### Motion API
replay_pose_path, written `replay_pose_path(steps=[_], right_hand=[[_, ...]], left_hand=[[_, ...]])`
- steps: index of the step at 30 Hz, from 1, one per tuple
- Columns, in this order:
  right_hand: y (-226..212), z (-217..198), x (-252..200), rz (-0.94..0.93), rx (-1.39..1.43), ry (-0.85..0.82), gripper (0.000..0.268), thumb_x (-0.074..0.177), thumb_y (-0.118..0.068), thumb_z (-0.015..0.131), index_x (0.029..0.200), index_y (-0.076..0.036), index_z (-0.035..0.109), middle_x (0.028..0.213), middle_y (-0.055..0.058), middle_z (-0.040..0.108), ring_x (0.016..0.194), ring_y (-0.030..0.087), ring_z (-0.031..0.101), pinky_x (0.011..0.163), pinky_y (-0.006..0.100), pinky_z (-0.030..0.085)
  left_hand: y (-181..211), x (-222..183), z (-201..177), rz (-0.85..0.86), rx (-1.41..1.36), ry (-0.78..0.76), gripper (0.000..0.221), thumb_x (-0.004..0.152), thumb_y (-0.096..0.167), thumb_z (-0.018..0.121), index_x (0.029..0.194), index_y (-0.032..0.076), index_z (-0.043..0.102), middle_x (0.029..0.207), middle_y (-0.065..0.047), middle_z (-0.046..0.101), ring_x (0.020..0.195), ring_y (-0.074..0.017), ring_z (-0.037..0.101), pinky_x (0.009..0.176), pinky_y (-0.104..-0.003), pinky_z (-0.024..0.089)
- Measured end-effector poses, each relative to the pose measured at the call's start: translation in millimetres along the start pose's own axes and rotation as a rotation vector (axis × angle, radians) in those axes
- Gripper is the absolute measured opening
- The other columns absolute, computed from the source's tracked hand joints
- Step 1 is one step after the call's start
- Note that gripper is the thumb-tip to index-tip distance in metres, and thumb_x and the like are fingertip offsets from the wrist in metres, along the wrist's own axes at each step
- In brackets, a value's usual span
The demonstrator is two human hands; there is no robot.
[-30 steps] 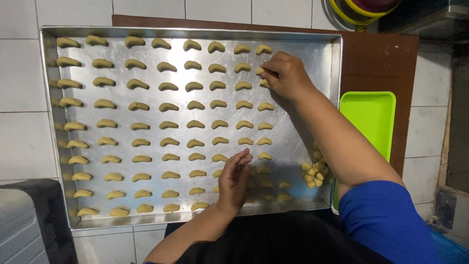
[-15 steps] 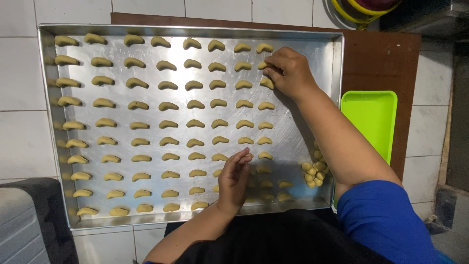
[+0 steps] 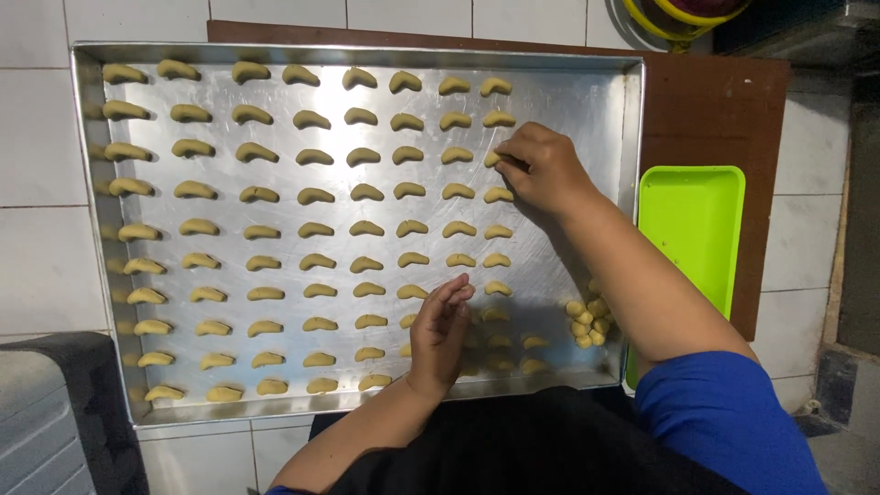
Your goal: Shaping small pieces of dough into crescent-shaped pastries and arranging them in rows on a baking tray.
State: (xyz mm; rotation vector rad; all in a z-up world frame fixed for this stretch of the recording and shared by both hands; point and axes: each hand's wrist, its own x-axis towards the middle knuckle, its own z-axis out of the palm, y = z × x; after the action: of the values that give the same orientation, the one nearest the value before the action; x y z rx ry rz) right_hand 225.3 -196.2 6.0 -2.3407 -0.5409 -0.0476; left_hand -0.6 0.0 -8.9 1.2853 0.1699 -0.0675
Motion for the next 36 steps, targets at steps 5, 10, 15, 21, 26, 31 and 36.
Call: replay_pose_path(steps=[5, 10, 15, 21, 26, 31, 36], right_hand=[[5, -4, -10, 0.001, 0.032, -0.018, 0.025, 0.084, -0.003, 0.087, 0.108, -0.001, 0.078, 0.093, 0.015, 0.069, 0.084, 0.033, 0.07, 0.07, 0.038, 0.056], [-8, -34, -59, -0.019, -0.039, -0.015, 0.024, 0.085, -0.01, 0.089, 0.105, -0.002, 0.078, 0.092, 0.013, 0.068, 0.082, 0.032, 0.069, 0.072, 0.039, 0.056], [-62, -57, -137, 0.122, 0.122, -0.461, 0.027, 0.069, -0.013, 0.085, 0.092, -0.001, 0.078, 0.083, 0.021, 0.073, 0.079, 0.043, 0.071, 0.074, 0.053, 0.056], [-75, -26, -209, 0.111, -0.169, -0.678, 0.024, 0.09, -0.031, 0.07, 0.105, -0.012, 0.073, 0.104, 0.012, 0.072, 0.104, 0.035, 0.069, 0.087, 0.045, 0.056], [-79, -22, -228, 0.09, -0.269, -0.676, 0.02, 0.089, -0.03, 0.071, 0.097, -0.012, 0.071, 0.103, 0.009, 0.07, 0.1, 0.032, 0.069, 0.082, 0.042, 0.056], [-79, -15, -243, -0.021, -0.243, -0.45, 0.012, 0.094, -0.021, 0.068, 0.094, -0.01, 0.073, 0.089, 0.01, 0.069, 0.083, 0.031, 0.071, 0.073, 0.038, 0.057], [-77, -6, -243, -0.098, -0.297, -0.201, 0.006, 0.098, -0.015, 0.066, 0.096, -0.011, 0.07, 0.079, 0.005, 0.064, 0.075, 0.025, 0.069, 0.069, 0.034, 0.056]], left_hand=[[3, 0, 1, -0.004, 0.039, 0.009, 0.037, 0.097, -0.009, 0.059, 0.133, -0.002, 0.057, 0.134, -0.016, 0.061, 0.119, -0.0276, 0.066, 0.103, -0.044, 0.05], [-4, 0, 2, -0.082, 0.006, 0.006, 0.038, 0.098, -0.008, 0.058, 0.136, -0.003, 0.056, 0.135, -0.016, 0.06, 0.122, -0.0286, 0.064, 0.106, -0.042, 0.048], [-9, -5, 3, -0.074, -0.04, 0.002, 0.036, 0.103, 0.006, 0.06, 0.138, 0.0, 0.055, 0.138, -0.014, 0.059, 0.124, -0.0238, 0.062, 0.108, -0.04, 0.047], [-9, -8, 9, 0.124, 0.022, -0.006, 0.033, 0.103, -0.002, 0.057, 0.135, -0.007, 0.055, 0.131, -0.018, 0.06, 0.121, -0.0275, 0.064, 0.104, -0.041, 0.052], [-6, -10, 10, 0.172, 0.103, -0.035, 0.033, 0.102, -0.002, 0.058, 0.134, -0.007, 0.056, 0.128, -0.018, 0.061, 0.119, -0.0288, 0.066, 0.102, -0.04, 0.055], [-6, -12, 9, 0.212, 0.145, -0.047, 0.032, 0.103, 0.0, 0.057, 0.135, -0.007, 0.056, 0.126, -0.019, 0.061, 0.118, -0.0294, 0.066, 0.101, -0.041, 0.055], [-4, -11, 10, 0.223, 0.173, -0.056, 0.032, 0.103, 0.0, 0.057, 0.134, -0.005, 0.057, 0.125, -0.019, 0.062, 0.118, -0.0297, 0.066, 0.102, -0.041, 0.056]])
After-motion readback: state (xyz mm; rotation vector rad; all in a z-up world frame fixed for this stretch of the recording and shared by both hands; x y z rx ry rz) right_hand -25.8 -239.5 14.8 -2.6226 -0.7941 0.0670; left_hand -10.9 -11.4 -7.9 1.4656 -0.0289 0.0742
